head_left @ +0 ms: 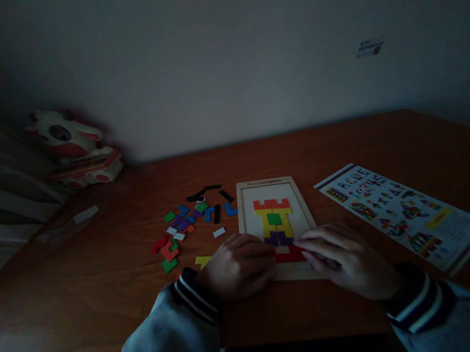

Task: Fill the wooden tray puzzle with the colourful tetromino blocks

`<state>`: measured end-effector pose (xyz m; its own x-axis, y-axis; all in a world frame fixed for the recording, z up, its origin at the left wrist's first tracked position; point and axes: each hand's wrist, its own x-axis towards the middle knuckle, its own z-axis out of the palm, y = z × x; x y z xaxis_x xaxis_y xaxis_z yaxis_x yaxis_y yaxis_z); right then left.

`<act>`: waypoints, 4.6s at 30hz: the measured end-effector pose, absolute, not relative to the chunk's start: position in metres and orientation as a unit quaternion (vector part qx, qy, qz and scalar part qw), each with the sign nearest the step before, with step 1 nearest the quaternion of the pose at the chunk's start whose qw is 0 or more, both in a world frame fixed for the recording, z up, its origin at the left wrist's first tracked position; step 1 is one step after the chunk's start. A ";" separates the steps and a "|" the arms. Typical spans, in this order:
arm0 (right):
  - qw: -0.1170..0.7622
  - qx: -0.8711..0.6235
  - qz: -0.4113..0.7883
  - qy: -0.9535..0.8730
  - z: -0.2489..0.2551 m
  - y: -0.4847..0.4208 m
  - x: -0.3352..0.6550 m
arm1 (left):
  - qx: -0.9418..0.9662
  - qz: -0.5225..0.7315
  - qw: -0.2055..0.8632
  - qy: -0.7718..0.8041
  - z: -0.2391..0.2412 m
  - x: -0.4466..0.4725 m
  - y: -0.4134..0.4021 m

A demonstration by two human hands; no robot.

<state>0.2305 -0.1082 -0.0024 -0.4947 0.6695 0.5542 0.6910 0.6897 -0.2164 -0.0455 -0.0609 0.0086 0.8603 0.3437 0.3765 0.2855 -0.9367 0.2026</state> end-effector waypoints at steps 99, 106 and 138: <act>0.356 -0.644 0.091 -0.671 -0.031 -0.078 0.274 | 0.841 0.043 0.023 0.538 0.041 0.018 -0.077; 0.362 -0.638 0.085 -0.674 -0.028 -0.080 0.273 | 0.844 0.063 0.043 0.531 0.037 0.020 -0.077; 0.298 -0.452 0.082 -0.837 0.001 -0.042 0.244 | 0.898 0.195 -0.002 0.393 0.036 -0.042 -0.018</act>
<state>0.2444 -0.0418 0.0011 -0.4142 0.8052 0.4243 0.7070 0.5782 -0.4072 -0.0424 -0.0176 0.0363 0.6145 0.7063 0.3515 0.7076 -0.6904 0.1504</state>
